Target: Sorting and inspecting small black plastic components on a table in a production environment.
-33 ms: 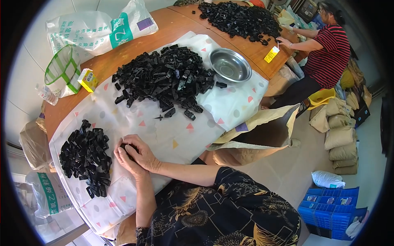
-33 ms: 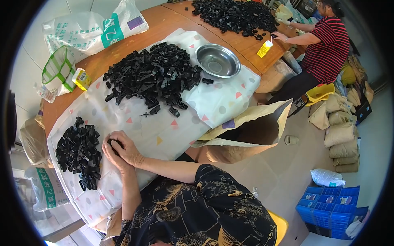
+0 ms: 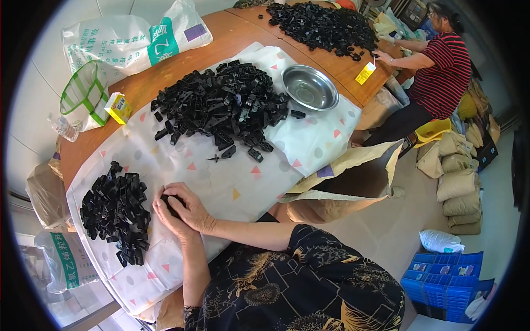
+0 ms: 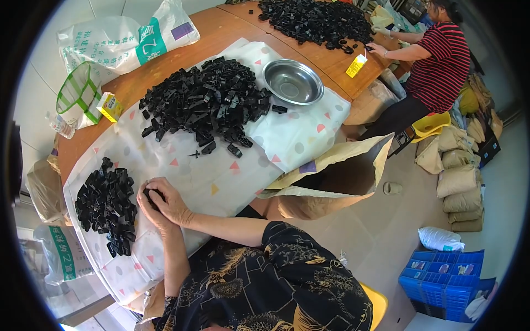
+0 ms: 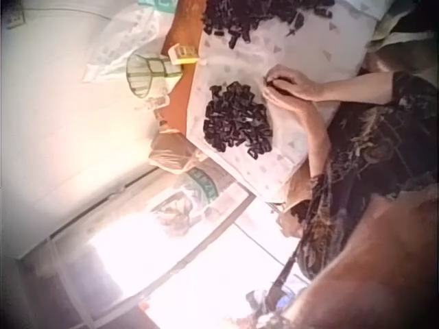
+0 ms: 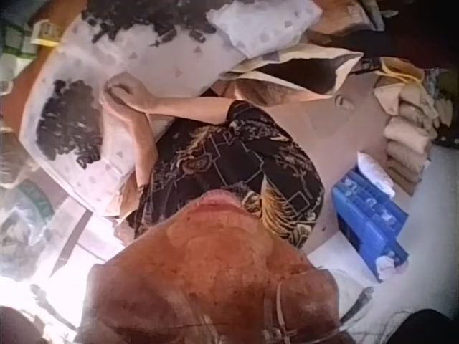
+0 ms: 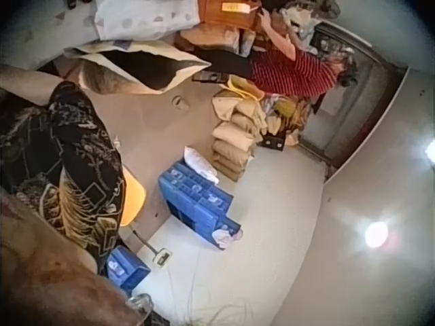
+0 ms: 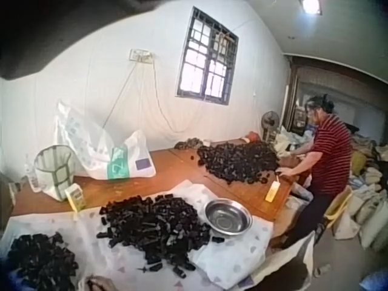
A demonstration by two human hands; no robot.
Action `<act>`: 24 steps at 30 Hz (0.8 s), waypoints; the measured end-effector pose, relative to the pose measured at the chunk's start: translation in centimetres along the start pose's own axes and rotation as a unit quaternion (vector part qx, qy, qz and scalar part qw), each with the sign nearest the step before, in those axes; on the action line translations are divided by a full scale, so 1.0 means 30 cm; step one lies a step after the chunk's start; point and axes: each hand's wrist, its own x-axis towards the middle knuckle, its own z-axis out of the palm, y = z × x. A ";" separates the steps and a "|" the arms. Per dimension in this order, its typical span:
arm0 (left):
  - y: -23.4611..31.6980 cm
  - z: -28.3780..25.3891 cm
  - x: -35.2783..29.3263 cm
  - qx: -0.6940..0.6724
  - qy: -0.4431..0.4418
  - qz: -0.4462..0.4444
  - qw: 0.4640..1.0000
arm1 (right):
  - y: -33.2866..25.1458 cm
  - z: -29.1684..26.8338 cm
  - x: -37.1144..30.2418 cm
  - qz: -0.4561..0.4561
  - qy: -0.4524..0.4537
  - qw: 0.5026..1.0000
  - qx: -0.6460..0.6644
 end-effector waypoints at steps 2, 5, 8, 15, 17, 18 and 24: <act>0.048 0.042 -0.023 0.081 -0.018 -0.060 0.995 | 0.000 0.001 0.008 -0.055 0.017 0.994 -0.096; 0.096 0.132 -0.061 0.237 -0.064 -0.174 0.954 | -0.013 0.036 0.014 -0.162 0.038 0.959 -0.231; 0.100 0.155 -0.064 0.194 -0.073 -0.290 0.934 | -0.011 0.079 0.021 -0.176 0.015 0.952 -0.251; 0.123 0.156 -0.075 0.085 -0.060 -0.519 0.849 | 0.021 0.157 -0.047 -0.170 -0.024 0.964 -0.204; 0.165 0.175 -0.097 0.057 -0.038 -0.532 0.844 | 0.166 0.164 -0.128 -0.208 -0.031 0.976 -0.054; 0.227 0.141 -0.109 0.031 -0.016 -0.505 0.862 | 0.014 0.050 -0.049 -0.339 -0.227 0.885 -0.225; 0.189 0.330 -0.308 0.017 0.133 -0.241 0.961 | -0.068 -0.148 -0.019 -0.302 -0.133 0.915 -0.232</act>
